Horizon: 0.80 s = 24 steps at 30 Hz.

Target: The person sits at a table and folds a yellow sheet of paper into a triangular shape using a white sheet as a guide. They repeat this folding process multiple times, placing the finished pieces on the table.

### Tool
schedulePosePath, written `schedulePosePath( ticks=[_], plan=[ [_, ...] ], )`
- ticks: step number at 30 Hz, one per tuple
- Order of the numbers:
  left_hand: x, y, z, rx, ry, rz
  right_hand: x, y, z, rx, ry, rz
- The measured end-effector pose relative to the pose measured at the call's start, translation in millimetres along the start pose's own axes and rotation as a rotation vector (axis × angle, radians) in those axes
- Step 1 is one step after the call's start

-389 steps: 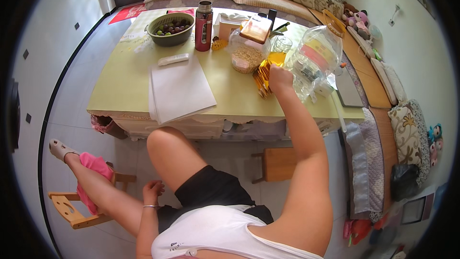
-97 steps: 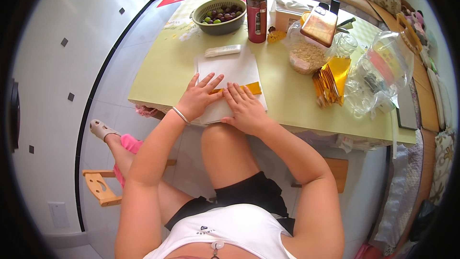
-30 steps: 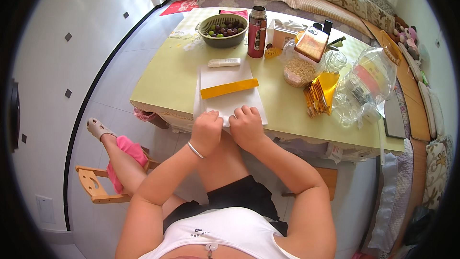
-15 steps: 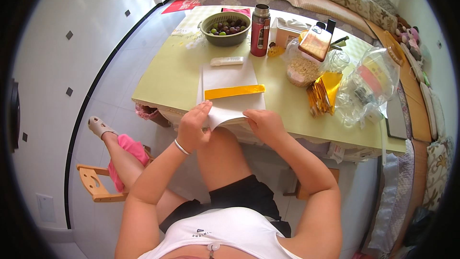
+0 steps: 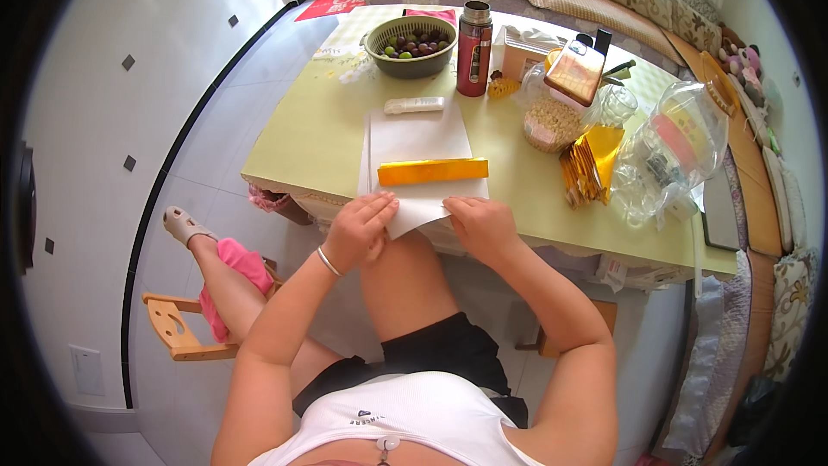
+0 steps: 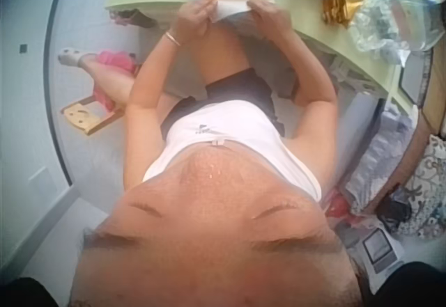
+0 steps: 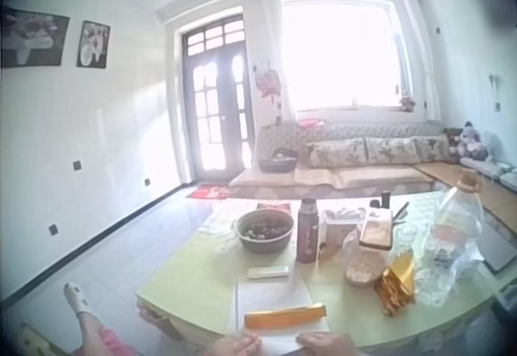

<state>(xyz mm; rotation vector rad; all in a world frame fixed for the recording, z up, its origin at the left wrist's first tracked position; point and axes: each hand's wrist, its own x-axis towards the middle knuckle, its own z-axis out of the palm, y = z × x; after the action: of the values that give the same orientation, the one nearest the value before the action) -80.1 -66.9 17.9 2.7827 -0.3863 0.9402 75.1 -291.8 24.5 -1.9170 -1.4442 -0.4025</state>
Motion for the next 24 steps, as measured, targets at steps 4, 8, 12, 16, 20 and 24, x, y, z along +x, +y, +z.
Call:
schedulePosePath(
  ticks=[4,8,12,16,20,24],
  plan=[
    [16,18,-8,-0.108,-0.12,-0.011,7,-6,0,-0.002,-0.067,0.033],
    [25,7,6,0.063,-0.146,-0.027,15,-4,0,0.006,-0.125,0.027],
    [31,-5,6,-0.026,-0.249,-0.215,17,-1,-3,0.045,-0.119,-0.002],
    [37,-14,6,-0.032,-0.351,-0.269,17,5,-3,0.114,-0.187,0.042],
    [39,-29,9,-0.168,-0.471,-0.354,27,14,-6,0.179,-0.244,-0.018],
    [40,-31,8,-0.258,-0.457,-0.418,36,44,-2,0.357,-0.366,0.032]
  ],
)
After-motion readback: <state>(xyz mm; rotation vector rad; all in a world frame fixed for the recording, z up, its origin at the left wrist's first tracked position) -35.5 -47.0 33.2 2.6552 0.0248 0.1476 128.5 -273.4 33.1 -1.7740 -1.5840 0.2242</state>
